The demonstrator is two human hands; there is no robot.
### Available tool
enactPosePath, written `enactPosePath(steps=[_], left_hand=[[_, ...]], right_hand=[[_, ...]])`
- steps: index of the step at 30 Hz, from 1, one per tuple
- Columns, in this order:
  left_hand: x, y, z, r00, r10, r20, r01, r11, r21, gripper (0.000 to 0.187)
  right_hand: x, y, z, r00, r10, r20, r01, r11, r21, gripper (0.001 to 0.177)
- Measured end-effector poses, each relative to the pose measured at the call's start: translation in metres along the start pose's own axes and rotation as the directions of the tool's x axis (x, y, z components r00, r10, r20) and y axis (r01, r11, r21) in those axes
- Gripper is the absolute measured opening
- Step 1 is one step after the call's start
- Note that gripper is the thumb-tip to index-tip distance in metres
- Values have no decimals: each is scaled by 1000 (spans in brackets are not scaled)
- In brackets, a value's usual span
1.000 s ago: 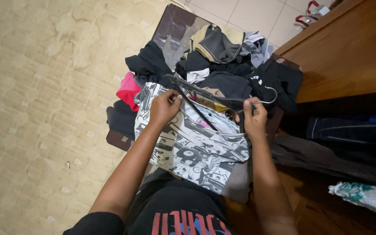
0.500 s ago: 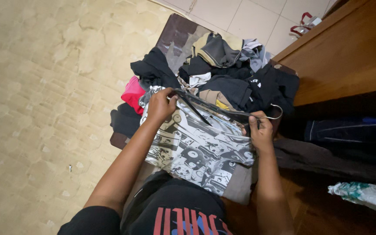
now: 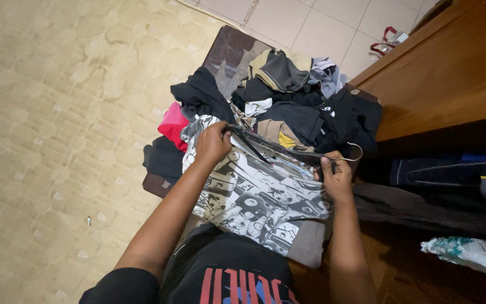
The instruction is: The person picks up shirts from a pile on a bench, places them on hangers, and hangs them in a wooden wardrobe. The person handles multiple shirts, including a white patterned one and a black one, and uses different hangers to organize them.
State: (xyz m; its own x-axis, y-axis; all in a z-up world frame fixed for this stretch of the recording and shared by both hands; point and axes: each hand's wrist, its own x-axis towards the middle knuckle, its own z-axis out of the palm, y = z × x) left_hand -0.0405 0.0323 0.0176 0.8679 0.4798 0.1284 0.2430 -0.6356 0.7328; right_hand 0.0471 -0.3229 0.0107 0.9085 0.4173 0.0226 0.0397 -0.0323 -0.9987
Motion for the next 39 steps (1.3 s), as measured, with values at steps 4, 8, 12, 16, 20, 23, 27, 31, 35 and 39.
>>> enactPosePath(steps=[4,8,12,16,20,23,27,31,35,39], left_hand=[[-2,-4,3,998,-45,49,46,999,-21,17],[1,-11,5,982,-149,120,159,984,-78,17],[2,-13,5,993,-97,63,101,994,-52,20],[2,-7,-3,998,-55,35,55,998,8,16],[3,-2,-8,999,-34,33,32,998,58,12],[4,-2,-7,1000,-18,11,17,994,109,13],[4,3,-7,995,-92,49,83,985,154,11],[3,9,-9,992,-123,36,116,983,144,9],[6,12,-9,988,-143,51,137,985,107,13],[6,17,-13,971,-216,104,211,976,64,16]], right_hand=[[-4,-3,0,1000,-4,-8,4,1000,-10,20],[-5,-7,1,999,-36,12,37,999,-18,20],[-6,-11,2,999,-31,25,32,999,-34,19],[-10,-15,6,999,-41,11,41,996,-78,19],[-12,-19,6,1000,-12,10,13,995,-103,19],[-13,-19,6,998,-49,40,53,995,-82,19],[-14,-17,4,995,-87,58,90,994,-63,20],[-17,-18,4,998,-44,46,47,996,-82,19],[-17,-24,9,999,-26,-34,21,990,-136,21],[-22,-32,25,981,-23,-195,-27,967,-251,24]])
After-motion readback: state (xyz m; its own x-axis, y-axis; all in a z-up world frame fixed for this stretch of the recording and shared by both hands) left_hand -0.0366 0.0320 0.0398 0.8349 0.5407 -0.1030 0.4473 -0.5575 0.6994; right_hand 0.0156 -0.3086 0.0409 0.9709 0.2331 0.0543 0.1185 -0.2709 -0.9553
